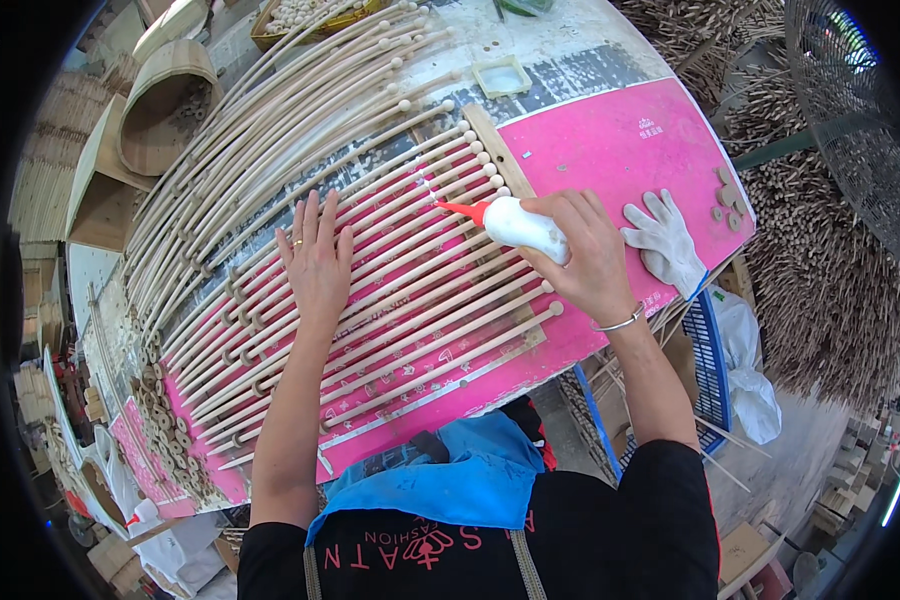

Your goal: Assembling a wooden rack or mat by gluing wooden dowels and rings onto a frame.

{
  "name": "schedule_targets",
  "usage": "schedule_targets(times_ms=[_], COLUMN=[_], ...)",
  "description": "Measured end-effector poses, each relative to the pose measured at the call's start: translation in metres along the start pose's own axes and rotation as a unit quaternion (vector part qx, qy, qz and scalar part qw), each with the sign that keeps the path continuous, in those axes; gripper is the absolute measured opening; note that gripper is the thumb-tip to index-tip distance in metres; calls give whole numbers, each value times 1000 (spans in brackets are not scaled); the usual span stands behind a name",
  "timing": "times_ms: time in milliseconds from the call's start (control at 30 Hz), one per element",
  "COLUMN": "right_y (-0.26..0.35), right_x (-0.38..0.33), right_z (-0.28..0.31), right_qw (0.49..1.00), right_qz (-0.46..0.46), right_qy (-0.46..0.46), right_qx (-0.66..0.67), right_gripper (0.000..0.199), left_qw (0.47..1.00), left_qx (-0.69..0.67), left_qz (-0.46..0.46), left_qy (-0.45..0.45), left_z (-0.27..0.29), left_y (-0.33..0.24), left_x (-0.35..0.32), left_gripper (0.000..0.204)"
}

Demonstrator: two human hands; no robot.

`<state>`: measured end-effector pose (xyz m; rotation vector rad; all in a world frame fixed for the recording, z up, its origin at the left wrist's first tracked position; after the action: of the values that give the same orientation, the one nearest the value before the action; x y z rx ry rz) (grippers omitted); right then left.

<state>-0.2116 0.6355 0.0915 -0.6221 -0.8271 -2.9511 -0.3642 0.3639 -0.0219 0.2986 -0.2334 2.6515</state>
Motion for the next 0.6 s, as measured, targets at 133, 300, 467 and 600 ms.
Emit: schedule_targets(times_ms=[133,300,467,600], right_y=[1,2,5,5], right_x=[-4,-8,-12,-16], right_z=[1,-2,2,9], right_qw=[1000,1000,1000,1000], right_qz=[-5,3,0,-11], right_qy=[0,9,4,7], right_qx=[-8,-7,7,-8], right_gripper=[49,49,49,50], left_qw=[1000,1000,1000,1000], left_qx=[-1,-1,-12,-15], left_qz=[1,-2,-7,-7], left_qy=[1,-8,-21,-19], left_z=[1,1,3,3], left_y=[-1,0,-1,-1], left_x=[1,1,0,0], left_gripper=[53,52,53,53])
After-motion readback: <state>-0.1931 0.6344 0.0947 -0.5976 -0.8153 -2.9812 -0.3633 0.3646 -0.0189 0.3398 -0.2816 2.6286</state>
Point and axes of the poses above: each hand's wrist, its own x-axis towards the middle knuckle, its own z-axis out of the back of the hand, y = z × x, the point moved 10 cm from there along x, towards the middle knuckle
